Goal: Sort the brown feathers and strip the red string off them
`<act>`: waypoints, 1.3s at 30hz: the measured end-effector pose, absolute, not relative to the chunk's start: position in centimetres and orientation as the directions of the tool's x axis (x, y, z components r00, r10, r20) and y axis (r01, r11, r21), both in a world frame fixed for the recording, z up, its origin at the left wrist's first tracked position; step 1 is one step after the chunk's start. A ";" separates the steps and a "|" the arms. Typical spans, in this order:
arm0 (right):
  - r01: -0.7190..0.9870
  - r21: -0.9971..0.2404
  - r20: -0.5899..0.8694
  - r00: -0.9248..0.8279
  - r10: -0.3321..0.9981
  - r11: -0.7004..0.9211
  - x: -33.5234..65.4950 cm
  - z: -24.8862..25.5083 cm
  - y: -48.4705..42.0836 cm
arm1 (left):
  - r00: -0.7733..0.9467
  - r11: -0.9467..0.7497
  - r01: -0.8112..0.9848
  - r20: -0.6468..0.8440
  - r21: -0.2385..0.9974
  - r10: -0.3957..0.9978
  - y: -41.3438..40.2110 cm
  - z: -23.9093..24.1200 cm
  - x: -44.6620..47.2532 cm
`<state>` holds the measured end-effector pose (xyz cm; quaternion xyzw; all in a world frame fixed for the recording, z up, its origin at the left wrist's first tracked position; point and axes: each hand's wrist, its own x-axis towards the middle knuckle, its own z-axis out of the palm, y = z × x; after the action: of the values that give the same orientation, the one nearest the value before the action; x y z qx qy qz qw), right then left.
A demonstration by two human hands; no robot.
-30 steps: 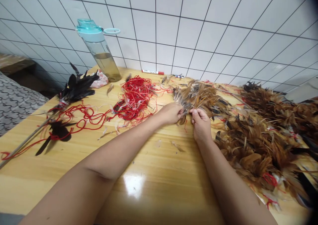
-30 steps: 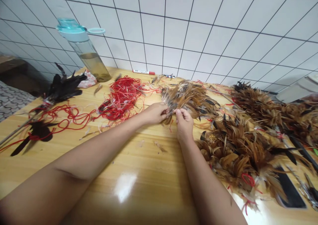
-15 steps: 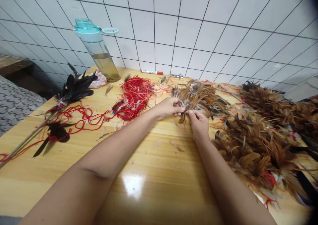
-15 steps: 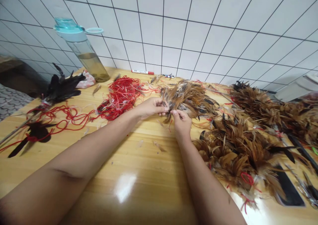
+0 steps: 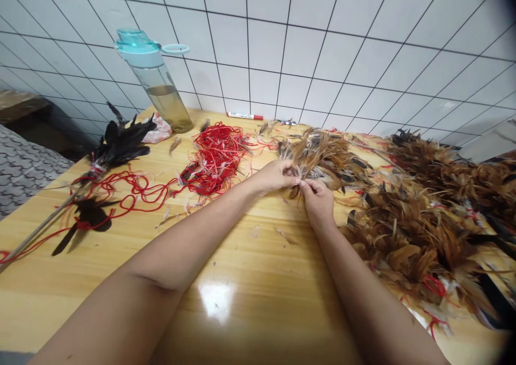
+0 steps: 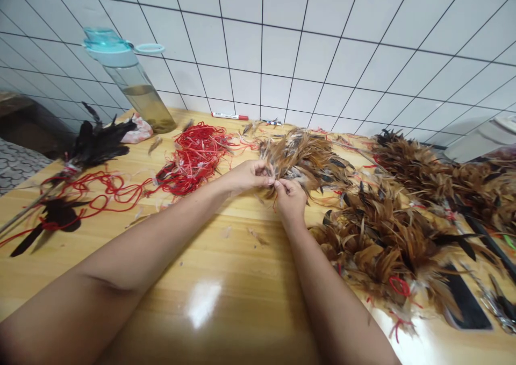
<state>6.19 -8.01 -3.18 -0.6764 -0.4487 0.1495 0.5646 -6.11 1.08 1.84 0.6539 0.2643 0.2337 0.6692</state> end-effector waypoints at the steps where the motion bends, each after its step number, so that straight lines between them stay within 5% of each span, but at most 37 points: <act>1: 0.435 -0.899 0.301 0.551 0.778 0.040 6.2 -3.2 -8.0 | 0.753 0.061 0.022 -0.057 0.998 0.656 1.1 1.8 -6.1; 16: 0.475 -0.880 0.299 0.498 0.814 0.033 6.2 -3.3 -8.0 | 0.817 0.161 -0.047 -0.054 0.986 0.574 1.7 0.8 -6.5; 39: 0.327 -0.944 0.242 0.579 0.778 0.050 6.0 -3.5 -7.8 | 0.745 0.264 -0.129 -0.083 0.956 0.662 1.1 0.7 -5.8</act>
<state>6.04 -7.78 -3.52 -0.6622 -0.4174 0.1904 0.5925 -5.76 1.15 0.72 0.5474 0.2436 0.2612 0.7568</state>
